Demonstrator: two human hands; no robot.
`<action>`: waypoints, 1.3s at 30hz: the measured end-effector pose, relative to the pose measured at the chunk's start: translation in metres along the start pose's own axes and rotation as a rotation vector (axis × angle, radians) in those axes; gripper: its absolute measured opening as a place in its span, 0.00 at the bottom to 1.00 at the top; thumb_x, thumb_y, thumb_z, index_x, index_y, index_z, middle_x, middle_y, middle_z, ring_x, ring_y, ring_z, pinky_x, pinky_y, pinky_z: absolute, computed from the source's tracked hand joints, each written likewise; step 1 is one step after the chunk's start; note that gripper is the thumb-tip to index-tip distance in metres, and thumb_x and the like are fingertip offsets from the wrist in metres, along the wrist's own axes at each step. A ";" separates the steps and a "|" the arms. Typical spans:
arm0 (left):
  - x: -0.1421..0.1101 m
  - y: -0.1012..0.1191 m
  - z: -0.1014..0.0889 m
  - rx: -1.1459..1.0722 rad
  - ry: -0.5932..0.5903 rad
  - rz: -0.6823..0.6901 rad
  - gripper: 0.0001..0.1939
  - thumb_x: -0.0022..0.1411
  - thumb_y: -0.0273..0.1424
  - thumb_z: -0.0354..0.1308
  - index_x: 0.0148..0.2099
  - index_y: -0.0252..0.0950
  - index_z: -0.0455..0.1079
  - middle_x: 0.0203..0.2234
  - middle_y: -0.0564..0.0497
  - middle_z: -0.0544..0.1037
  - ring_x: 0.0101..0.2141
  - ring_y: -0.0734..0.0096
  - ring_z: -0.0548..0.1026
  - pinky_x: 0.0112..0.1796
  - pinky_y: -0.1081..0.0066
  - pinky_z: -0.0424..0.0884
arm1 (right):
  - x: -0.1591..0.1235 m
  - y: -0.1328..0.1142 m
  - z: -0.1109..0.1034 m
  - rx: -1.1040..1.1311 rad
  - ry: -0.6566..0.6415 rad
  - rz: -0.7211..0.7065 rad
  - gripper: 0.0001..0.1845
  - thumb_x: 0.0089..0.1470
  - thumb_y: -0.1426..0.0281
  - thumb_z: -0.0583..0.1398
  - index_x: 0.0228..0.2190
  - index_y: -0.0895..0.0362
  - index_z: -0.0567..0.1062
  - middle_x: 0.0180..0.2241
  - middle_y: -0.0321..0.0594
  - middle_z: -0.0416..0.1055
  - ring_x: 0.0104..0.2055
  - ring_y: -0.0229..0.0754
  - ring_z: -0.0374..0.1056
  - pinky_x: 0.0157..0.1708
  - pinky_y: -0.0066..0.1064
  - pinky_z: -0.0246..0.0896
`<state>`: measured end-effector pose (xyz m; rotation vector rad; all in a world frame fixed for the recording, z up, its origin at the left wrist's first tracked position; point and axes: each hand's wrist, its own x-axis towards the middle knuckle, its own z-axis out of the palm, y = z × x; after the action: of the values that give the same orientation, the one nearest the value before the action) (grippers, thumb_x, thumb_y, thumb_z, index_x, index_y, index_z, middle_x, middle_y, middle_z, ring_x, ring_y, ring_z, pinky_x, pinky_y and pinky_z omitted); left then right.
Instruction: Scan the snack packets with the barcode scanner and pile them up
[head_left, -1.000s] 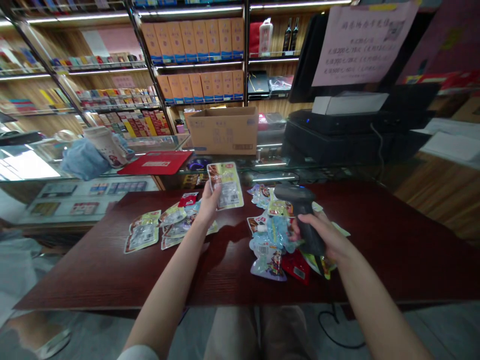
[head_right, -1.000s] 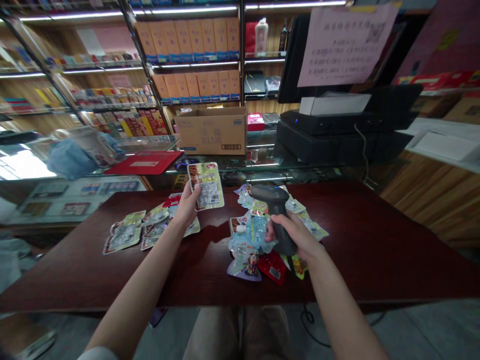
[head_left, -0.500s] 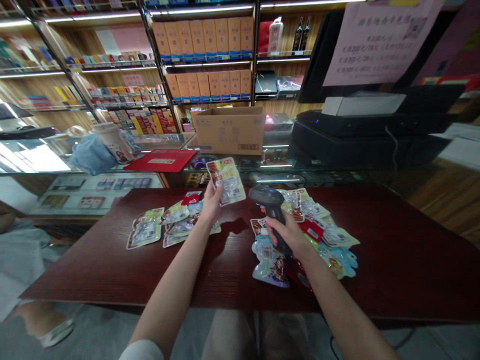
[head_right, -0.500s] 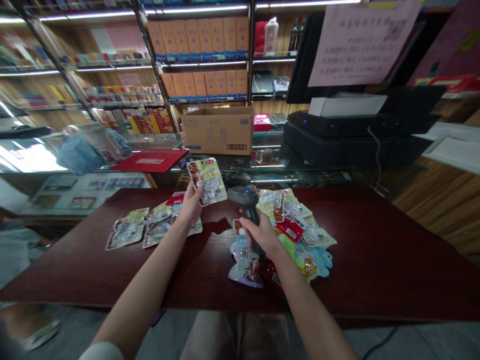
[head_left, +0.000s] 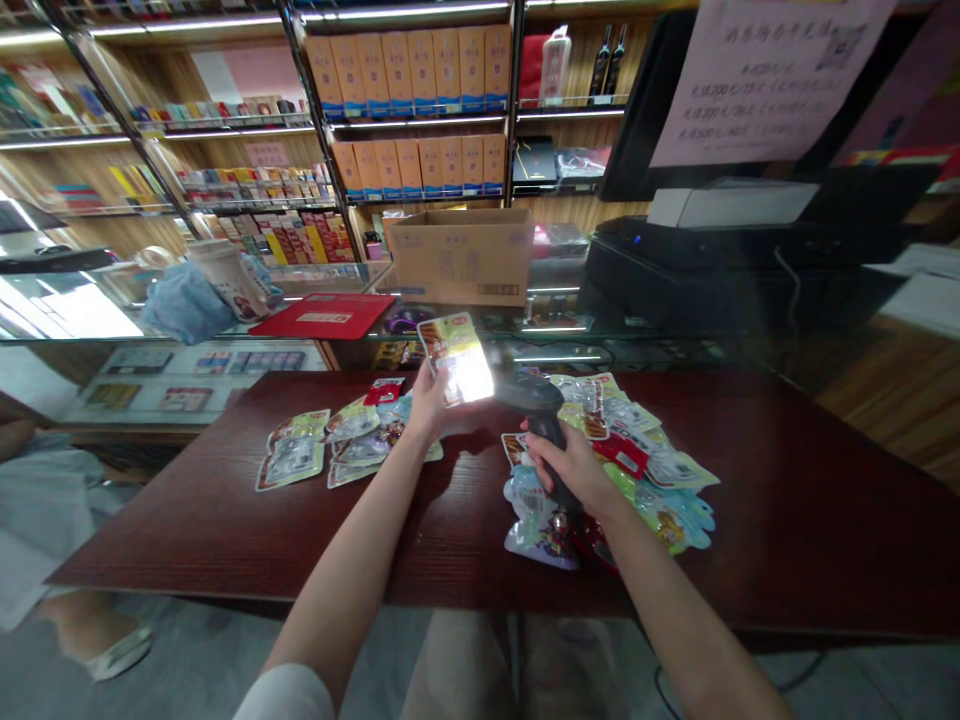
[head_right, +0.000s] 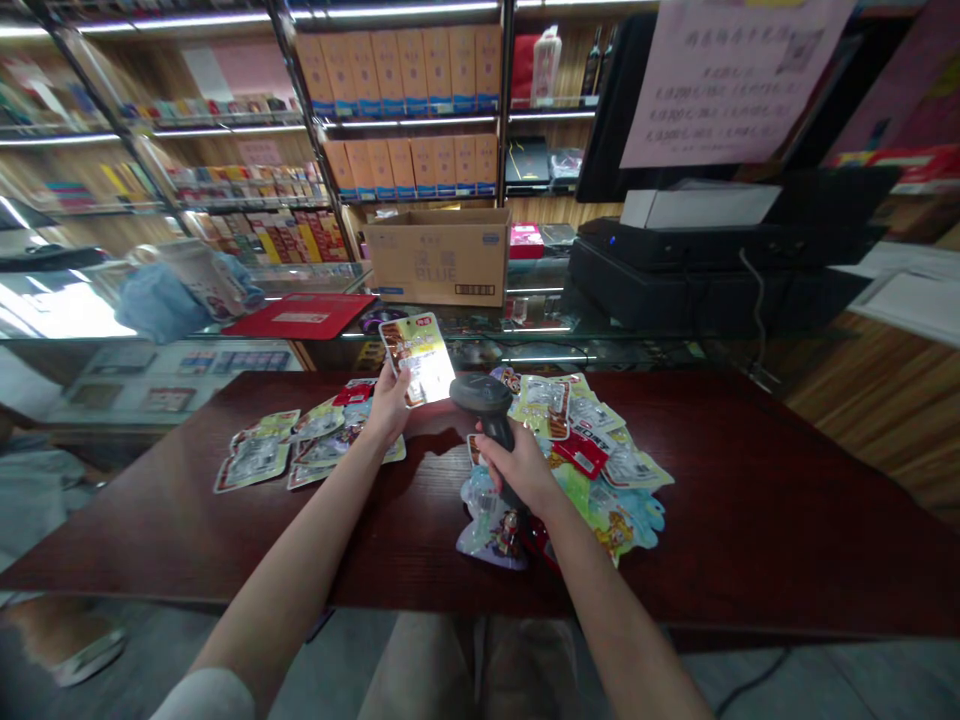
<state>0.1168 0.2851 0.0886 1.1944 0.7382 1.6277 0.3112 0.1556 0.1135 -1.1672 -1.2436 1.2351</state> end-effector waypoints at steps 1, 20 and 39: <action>0.000 0.000 -0.001 -0.001 0.007 -0.003 0.29 0.55 0.48 0.62 0.54 0.38 0.66 0.49 0.44 0.76 0.47 0.60 0.76 0.48 0.62 0.72 | 0.000 0.000 0.000 -0.009 -0.002 0.000 0.20 0.47 0.56 0.63 0.37 0.57 0.69 0.15 0.25 0.61 0.11 0.31 0.55 0.12 0.24 0.50; -0.012 0.065 -0.047 0.942 0.249 0.012 0.21 0.58 0.33 0.53 0.53 0.34 0.67 0.40 0.44 0.79 0.40 0.60 0.76 0.46 0.61 0.69 | -0.012 -0.007 -0.008 0.183 -0.048 -0.015 0.23 0.48 0.57 0.64 0.40 0.56 0.65 0.16 0.24 0.61 0.12 0.30 0.55 0.14 0.23 0.51; -0.038 0.063 -0.105 1.371 0.206 -0.040 0.24 0.62 0.34 0.49 0.57 0.30 0.67 0.49 0.35 0.74 0.50 0.51 0.73 0.51 0.58 0.66 | -0.020 -0.009 0.022 0.249 -0.190 0.031 0.20 0.49 0.59 0.65 0.39 0.55 0.65 0.19 0.26 0.63 0.13 0.28 0.55 0.14 0.22 0.50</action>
<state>0.0000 0.2331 0.0937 1.8610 2.1666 1.0990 0.2901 0.1345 0.1224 -0.9079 -1.1719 1.5047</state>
